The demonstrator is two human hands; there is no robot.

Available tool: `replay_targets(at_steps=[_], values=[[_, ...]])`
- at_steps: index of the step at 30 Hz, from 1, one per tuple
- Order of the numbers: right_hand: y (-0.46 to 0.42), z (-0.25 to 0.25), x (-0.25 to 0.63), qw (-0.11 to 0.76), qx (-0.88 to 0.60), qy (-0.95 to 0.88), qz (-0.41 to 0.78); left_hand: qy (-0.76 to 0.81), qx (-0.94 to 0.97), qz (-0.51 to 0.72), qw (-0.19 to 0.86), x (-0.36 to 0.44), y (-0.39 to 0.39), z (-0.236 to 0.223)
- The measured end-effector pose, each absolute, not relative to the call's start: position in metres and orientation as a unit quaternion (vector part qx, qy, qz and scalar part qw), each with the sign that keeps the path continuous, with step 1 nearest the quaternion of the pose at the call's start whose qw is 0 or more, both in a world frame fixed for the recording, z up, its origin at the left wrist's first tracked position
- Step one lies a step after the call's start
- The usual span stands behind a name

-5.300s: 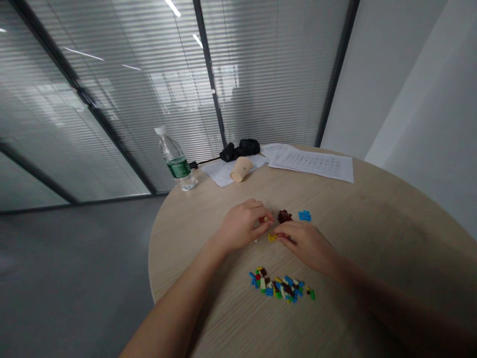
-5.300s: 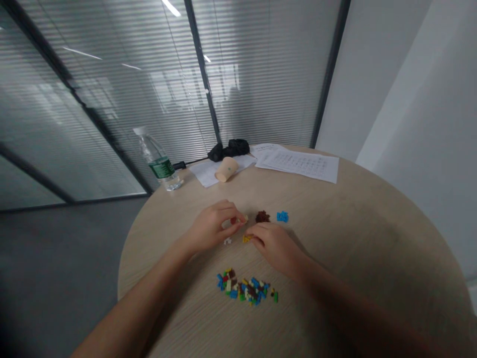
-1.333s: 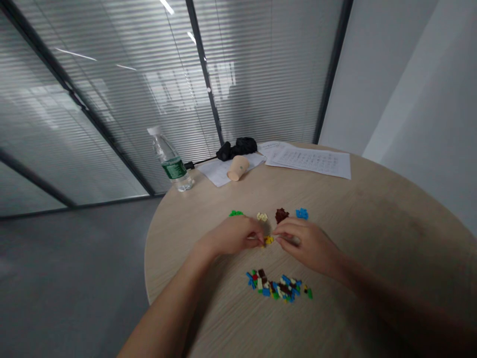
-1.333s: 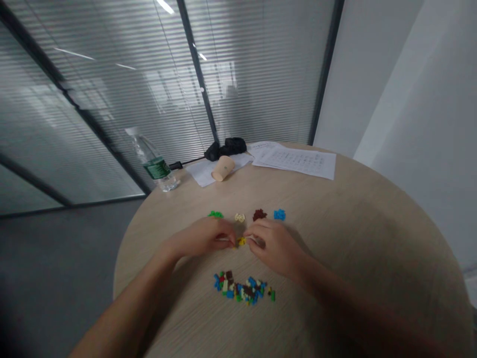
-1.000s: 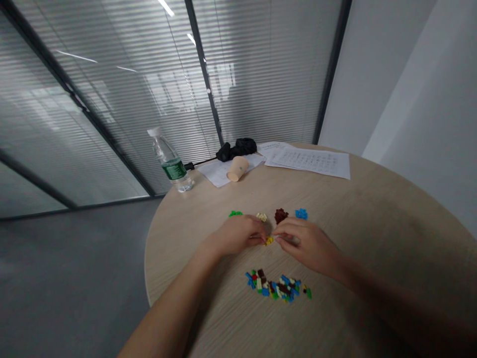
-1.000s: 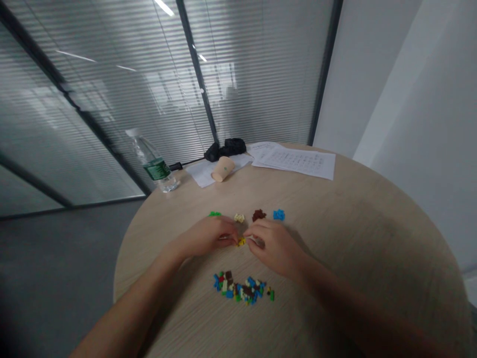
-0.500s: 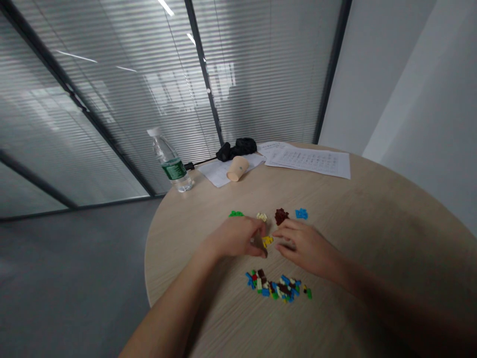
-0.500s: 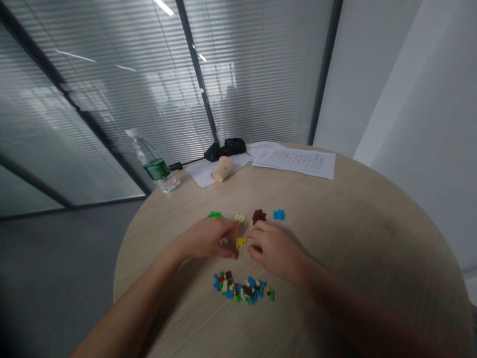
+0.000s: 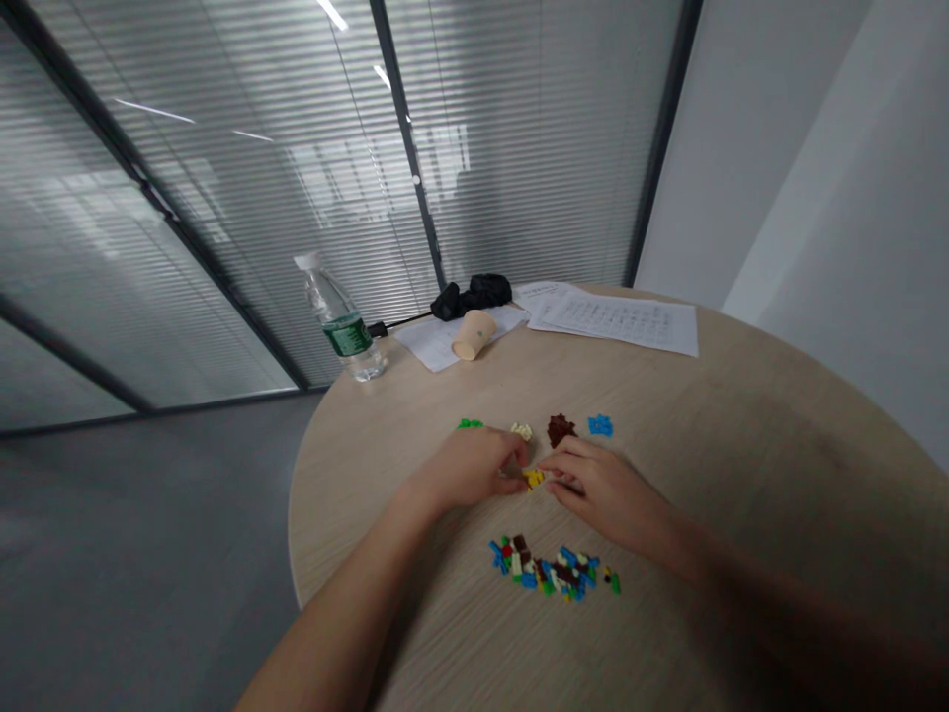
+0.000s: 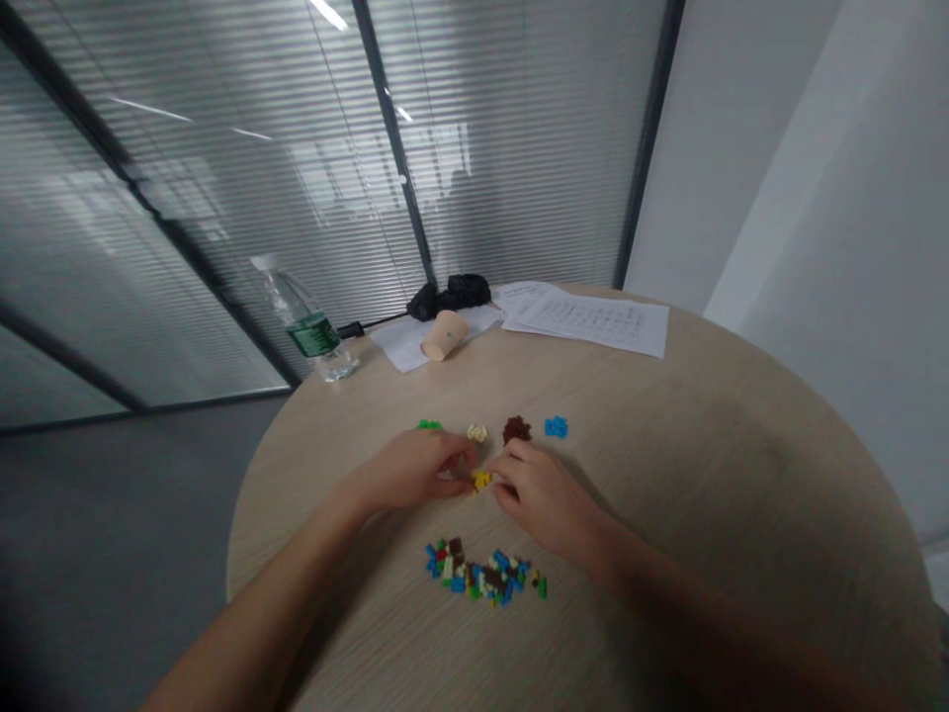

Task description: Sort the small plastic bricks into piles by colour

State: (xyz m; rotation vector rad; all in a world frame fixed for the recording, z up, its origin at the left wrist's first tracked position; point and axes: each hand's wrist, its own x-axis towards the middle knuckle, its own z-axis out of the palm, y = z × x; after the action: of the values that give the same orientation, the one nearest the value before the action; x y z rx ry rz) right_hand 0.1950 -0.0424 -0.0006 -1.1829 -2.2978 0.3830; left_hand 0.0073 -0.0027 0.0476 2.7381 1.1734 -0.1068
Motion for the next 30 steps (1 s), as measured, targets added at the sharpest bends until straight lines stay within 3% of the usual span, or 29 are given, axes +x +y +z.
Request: replay_targets(at_steps=[30], values=[[-0.041, -0.006, 0.184, 0.255, -0.456, -0.846, 0.104, 0.423, 0.904, -0.025, 0.059, 0.011, -0.005, 0.042]])
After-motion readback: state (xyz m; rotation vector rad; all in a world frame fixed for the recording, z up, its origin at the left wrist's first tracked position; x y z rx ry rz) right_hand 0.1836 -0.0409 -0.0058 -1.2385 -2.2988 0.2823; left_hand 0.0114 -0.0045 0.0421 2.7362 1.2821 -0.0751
